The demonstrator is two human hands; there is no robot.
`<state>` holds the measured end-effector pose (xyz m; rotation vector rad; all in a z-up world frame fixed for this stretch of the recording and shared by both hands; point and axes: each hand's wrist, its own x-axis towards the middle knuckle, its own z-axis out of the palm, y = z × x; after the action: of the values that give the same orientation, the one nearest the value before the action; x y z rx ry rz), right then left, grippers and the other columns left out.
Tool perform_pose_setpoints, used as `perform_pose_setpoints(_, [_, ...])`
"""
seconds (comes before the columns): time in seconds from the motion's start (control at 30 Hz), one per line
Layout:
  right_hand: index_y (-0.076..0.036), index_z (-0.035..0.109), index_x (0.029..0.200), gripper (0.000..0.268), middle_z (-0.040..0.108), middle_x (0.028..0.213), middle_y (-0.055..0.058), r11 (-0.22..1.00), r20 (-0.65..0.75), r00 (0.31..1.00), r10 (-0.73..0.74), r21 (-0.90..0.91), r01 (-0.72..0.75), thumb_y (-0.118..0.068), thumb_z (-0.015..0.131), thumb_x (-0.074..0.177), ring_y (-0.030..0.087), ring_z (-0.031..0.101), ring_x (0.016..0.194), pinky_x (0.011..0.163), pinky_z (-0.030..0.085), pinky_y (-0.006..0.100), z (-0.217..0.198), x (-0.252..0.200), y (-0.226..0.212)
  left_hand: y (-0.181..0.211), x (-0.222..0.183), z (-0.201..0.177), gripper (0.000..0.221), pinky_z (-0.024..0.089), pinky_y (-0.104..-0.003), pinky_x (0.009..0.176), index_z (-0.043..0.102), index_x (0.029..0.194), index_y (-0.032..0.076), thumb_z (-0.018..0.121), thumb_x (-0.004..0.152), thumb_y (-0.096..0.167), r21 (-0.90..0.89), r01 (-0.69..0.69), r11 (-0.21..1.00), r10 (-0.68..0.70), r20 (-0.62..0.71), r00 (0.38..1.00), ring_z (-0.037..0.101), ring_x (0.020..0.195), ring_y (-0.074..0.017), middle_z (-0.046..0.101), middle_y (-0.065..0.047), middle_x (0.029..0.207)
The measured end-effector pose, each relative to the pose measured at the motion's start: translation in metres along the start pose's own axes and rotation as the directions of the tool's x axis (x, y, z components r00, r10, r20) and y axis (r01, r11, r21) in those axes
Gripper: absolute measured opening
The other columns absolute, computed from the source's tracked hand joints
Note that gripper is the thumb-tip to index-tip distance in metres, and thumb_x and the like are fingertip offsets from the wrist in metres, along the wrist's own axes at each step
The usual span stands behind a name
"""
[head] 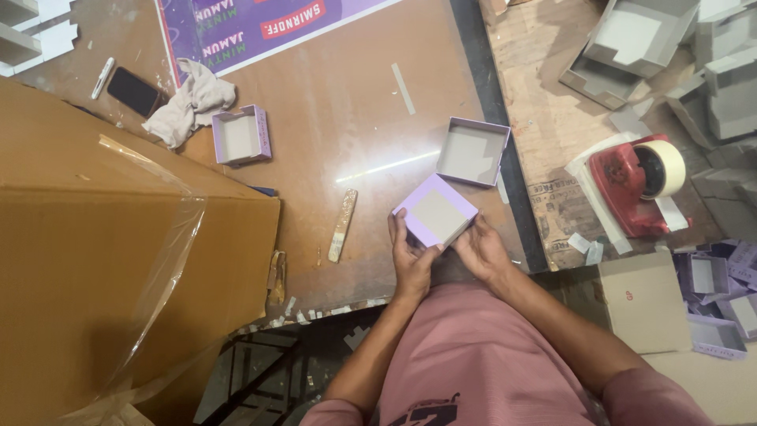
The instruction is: The person assembles small purple cardboard boxes on a work table. They fold the flaps, press the edges to form the box shape, and use a wooden stick to crease the folds. Completed boxes are placed on the table.
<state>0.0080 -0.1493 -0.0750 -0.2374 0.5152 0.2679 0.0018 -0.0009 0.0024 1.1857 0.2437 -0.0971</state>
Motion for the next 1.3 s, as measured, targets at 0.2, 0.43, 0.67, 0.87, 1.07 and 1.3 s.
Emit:
perform_pose_setpoints(0.2, [-0.002,0.044,0.145,0.045,0.051,0.149,0.014,0.998,0.044,0.997,-0.062,-0.029,0.063,-0.030,0.029,0.113,0.025,0.045,0.143,0.124,0.032,0.042,0.031,-0.007,-0.002,0.012,0.001,0.007,0.095,0.052,-0.037,0.109,0.025,0.157,-0.002,0.068,0.073,-0.008,-0.058,-0.094,0.994,0.094,-0.001,0.996,0.038,0.146,-0.0251,0.013,-0.006,0.166])
perform_pose_setpoints(0.43, [0.000,0.046,0.146,0.050,0.054,0.147,0.014,0.992,0.085,0.989,-0.122,0.032,0.120,-0.035,0.031,0.113,0.027,0.046,0.142,0.124,0.033,0.044,0.073,-0.031,-0.015,0.046,-0.004,0.012,0.118,0.028,-0.041,0.132,-0.007,0.169,0.006,0.073,0.082,-0.003,0.003,-0.226,0.974,0.220,0.206,0.953,0.023,0.160,-0.0301,0.011,-0.017,0.172])
perform_pose_setpoints(0.67, [0.001,0.046,0.151,0.054,0.055,0.150,0.017,0.975,0.324,0.920,-0.219,0.039,0.218,-0.036,0.039,0.113,0.033,0.047,0.144,0.124,0.030,0.053,0.116,-0.078,-0.034,0.082,-0.028,0.037,0.124,0.040,-0.044,0.119,-0.020,0.160,0.012,0.073,0.079,-0.004,-0.150,-0.129,0.980,0.146,0.105,0.984,0.036,0.147,-0.0331,0.025,-0.025,0.159])
perform_pose_setpoints(0.87, [0.001,0.046,0.154,0.059,0.054,0.152,0.017,0.957,0.386,0.882,-0.271,0.007,0.291,-0.036,0.044,0.108,0.031,0.046,0.147,0.127,0.028,0.050,0.142,-0.108,-0.032,0.097,-0.053,0.052,0.080,0.044,-0.037,0.116,0.028,0.159,-0.016,0.067,0.092,-0.002,-0.293,-0.206,0.934,0.246,0.107,0.963,0.055,0.133,-0.0257,0.056,-0.023,0.141])
perform_pose_setpoints(1.07, [0.002,0.049,0.152,0.058,0.057,0.151,0.017,0.963,0.471,0.841,-0.266,0.093,0.253,-0.036,0.047,0.107,0.031,0.049,0.146,0.128,0.031,0.051,0.148,-0.121,-0.025,0.105,-0.060,0.068,0.067,0.043,-0.036,0.115,0.040,0.149,-0.013,0.069,0.090,0.002,-0.433,-0.232,0.871,0.258,0.002,0.966,0.057,0.127,-0.0217,0.058,-0.016,0.133])
perform_pose_setpoints(1.3, [0.005,0.054,0.144,0.054,0.063,0.138,0.019,0.944,0.521,0.792,-0.319,0.100,0.314,-0.036,0.047,0.110,0.030,0.056,0.142,0.126,0.038,0.049,0.142,-0.124,-0.025,0.120,-0.061,0.073,0.066,0.043,-0.036,0.116,0.043,0.150,-0.006,0.068,0.089,0.001,-0.560,-0.114,0.821,0.175,0.057,0.983,0.057,0.128,-0.0213,0.060,-0.013,0.134])
